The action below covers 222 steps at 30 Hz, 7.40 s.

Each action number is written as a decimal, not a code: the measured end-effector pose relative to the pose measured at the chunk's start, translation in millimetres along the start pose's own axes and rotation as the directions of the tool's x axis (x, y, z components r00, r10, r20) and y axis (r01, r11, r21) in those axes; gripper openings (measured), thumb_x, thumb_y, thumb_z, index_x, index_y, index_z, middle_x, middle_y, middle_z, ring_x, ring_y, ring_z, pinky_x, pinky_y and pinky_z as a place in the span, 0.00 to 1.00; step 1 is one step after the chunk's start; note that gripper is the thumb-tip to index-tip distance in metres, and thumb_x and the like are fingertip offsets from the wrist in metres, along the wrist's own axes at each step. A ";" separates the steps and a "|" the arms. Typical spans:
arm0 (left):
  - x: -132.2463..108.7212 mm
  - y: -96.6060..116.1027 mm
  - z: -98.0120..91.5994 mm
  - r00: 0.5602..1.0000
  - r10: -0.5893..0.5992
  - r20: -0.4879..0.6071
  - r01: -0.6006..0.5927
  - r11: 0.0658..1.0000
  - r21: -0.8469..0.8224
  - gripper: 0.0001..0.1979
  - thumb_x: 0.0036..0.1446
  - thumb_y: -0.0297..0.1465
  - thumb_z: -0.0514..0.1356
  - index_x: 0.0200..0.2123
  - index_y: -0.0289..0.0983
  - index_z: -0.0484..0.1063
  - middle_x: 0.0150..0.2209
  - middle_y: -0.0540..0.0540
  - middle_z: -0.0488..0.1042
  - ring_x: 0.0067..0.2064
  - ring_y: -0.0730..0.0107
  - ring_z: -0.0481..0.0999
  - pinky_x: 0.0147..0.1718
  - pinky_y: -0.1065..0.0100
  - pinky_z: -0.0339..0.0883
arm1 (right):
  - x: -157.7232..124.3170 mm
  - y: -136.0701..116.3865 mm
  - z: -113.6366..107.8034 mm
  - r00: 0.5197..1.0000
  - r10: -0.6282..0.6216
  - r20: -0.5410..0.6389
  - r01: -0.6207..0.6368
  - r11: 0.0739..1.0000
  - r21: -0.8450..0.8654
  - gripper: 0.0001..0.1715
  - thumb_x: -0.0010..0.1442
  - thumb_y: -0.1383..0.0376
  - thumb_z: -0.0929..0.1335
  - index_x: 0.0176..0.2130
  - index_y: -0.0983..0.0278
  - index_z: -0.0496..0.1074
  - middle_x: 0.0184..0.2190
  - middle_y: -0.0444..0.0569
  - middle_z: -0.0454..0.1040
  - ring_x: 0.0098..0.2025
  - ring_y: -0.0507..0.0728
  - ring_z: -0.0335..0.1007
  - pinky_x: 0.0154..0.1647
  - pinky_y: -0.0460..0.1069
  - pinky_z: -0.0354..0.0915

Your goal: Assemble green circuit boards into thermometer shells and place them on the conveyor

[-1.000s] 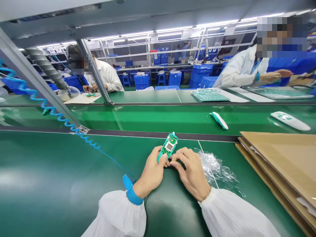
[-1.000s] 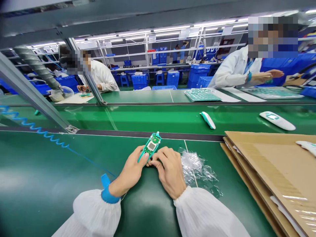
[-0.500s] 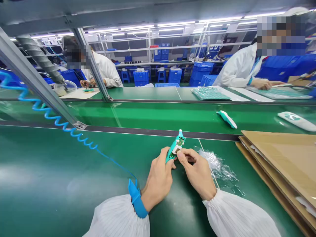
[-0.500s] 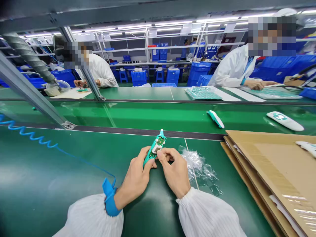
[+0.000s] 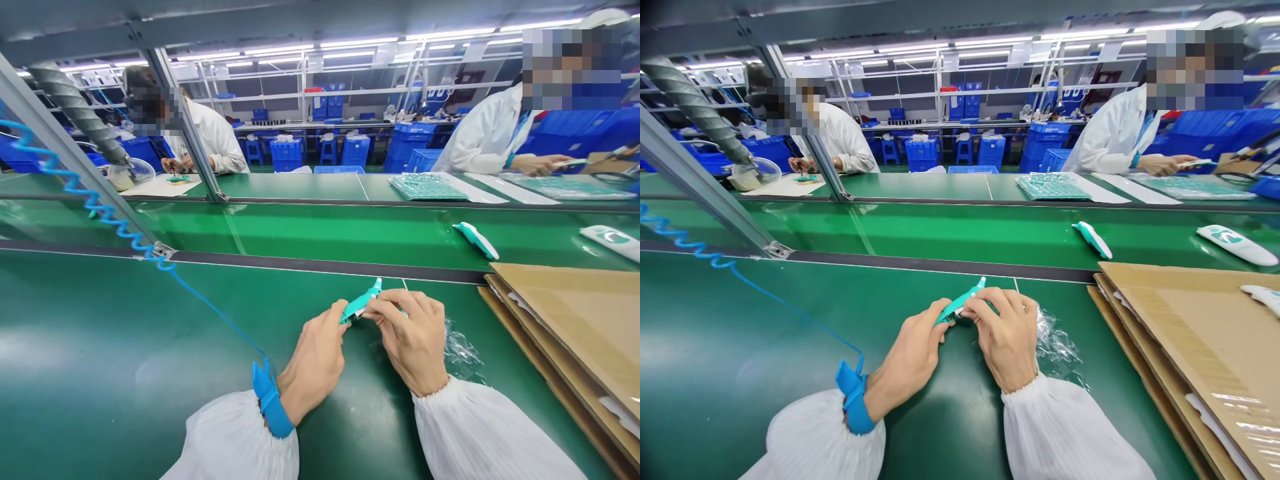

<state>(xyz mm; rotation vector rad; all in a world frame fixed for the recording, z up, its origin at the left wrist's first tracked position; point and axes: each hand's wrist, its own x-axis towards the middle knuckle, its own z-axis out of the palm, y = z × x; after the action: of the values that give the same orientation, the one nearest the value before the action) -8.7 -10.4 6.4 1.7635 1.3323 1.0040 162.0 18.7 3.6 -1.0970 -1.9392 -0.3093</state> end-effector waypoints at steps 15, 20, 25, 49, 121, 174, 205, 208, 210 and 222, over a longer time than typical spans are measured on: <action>3.5 -2.6 -3.2 0.993 -0.094 0.073 0.106 0.978 -0.181 0.18 0.64 0.27 0.55 0.56 0.40 0.70 0.33 0.47 0.80 0.41 0.61 0.80 0.45 0.62 0.69 | 0.0 10.5 -0.9 0.999 0.002 0.044 -0.006 0.996 0.094 0.07 0.67 0.68 0.67 0.42 0.55 0.75 0.41 0.44 0.78 0.41 0.55 0.71 0.45 0.54 0.55; 0.0 -4.4 1.0 0.987 -0.117 0.110 0.125 0.989 -0.072 0.18 0.64 0.29 0.55 0.56 0.41 0.71 0.30 0.48 0.79 0.41 0.60 0.79 0.41 0.64 0.68 | -0.3 7.2 -1.0 0.998 -0.008 0.063 0.011 0.999 -0.036 0.09 0.67 0.70 0.67 0.38 0.57 0.73 0.38 0.43 0.79 0.41 0.55 0.69 0.47 0.55 0.54; 12.2 -8.8 -8.7 0.983 -0.185 0.023 0.183 0.935 -0.304 0.12 0.63 0.30 0.55 0.49 0.37 0.70 0.36 0.45 0.81 0.31 0.68 0.76 0.37 0.65 0.69 | -2.2 -1.0 0.8 0.990 -0.010 0.143 -0.006 0.994 0.109 0.13 0.67 0.73 0.63 0.33 0.59 0.70 0.36 0.43 0.77 0.39 0.54 0.68 0.45 0.54 0.54; 0.9 -0.5 -7.4 0.990 -0.061 0.129 0.051 0.995 0.082 0.17 0.67 0.29 0.49 0.57 0.39 0.66 0.36 0.47 0.77 0.35 0.65 0.74 0.37 0.65 0.63 | -0.6 11.0 -0.7 0.999 -0.016 0.033 0.014 0.999 0.051 0.03 0.67 0.66 0.69 0.39 0.57 0.73 0.39 0.42 0.78 0.40 0.53 0.69 0.47 0.53 0.53; 24.6 -18.5 -34.2 0.935 -0.353 0.039 0.336 0.843 -0.421 0.29 0.54 0.56 0.63 0.49 0.41 0.77 0.38 0.45 0.79 0.41 0.59 0.73 0.35 0.66 0.59 | -24.1 142.4 -200.7 0.617 0.699 0.362 -0.530 0.709 -0.465 0.16 0.63 0.55 0.65 0.38 0.59 0.79 0.33 0.49 0.81 0.33 0.58 0.77 0.38 0.53 0.70; 8.0 3.6 -19.0 0.989 -0.146 0.025 0.141 0.980 0.139 0.22 0.64 0.43 0.58 0.57 0.41 0.72 0.37 0.48 0.80 0.34 0.64 0.75 0.35 0.67 0.63 | 5.8 -5.4 31.9 0.514 0.521 0.682 -0.659 -0.270 0.702 0.28 0.54 0.44 0.75 0.45 0.60 0.77 0.46 0.50 0.80 0.47 0.57 0.75 0.54 0.55 0.69; 3.6 15.0 -19.4 0.991 -0.136 -0.009 0.136 0.981 0.136 0.08 0.60 0.37 0.61 0.41 0.42 0.75 0.28 0.53 0.74 0.29 0.71 0.67 0.29 0.69 0.55 | 4.0 -8.2 20.6 0.625 0.346 0.699 -0.648 -0.268 0.712 0.26 0.57 0.48 0.75 0.50 0.59 0.77 0.53 0.52 0.78 0.54 0.60 0.73 0.62 0.57 0.64; 4.4 16.6 -18.8 0.977 -0.213 0.021 0.213 0.977 -0.021 0.10 0.59 0.40 0.62 0.35 0.39 0.73 0.26 0.52 0.73 0.27 0.73 0.66 0.26 0.70 0.55 | 4.6 -8.9 21.4 0.632 0.323 0.705 -0.663 -0.245 0.707 0.25 0.60 0.47 0.73 0.50 0.59 0.77 0.53 0.53 0.77 0.55 0.60 0.72 0.60 0.57 0.66; 6.4 15.8 -16.0 0.931 -0.339 0.137 0.364 0.893 -0.263 0.18 0.61 0.48 0.58 0.33 0.38 0.70 0.22 0.53 0.68 0.21 0.76 0.60 0.21 0.71 0.51 | 5.5 -10.9 20.4 0.629 0.276 0.727 -0.686 -0.244 0.686 0.26 0.61 0.47 0.71 0.52 0.57 0.76 0.52 0.51 0.77 0.55 0.59 0.72 0.59 0.57 0.66; 12.1 -6.2 -4.0 0.983 -0.180 -0.036 0.150 0.903 -0.402 0.20 0.66 0.43 0.57 0.53 0.37 0.74 0.51 0.39 0.75 0.49 0.60 0.78 0.48 0.60 0.73 | 5.6 -23.2 16.7 0.518 0.103 0.849 -0.812 -0.251 0.527 0.29 0.58 0.52 0.75 0.57 0.55 0.72 0.55 0.51 0.73 0.52 0.57 0.73 0.51 0.57 0.74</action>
<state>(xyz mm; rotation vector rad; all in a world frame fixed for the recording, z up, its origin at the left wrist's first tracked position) -12.9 3.1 4.9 1.2972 1.1954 1.1580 132.9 18.0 2.3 -0.7837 -1.1352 1.9136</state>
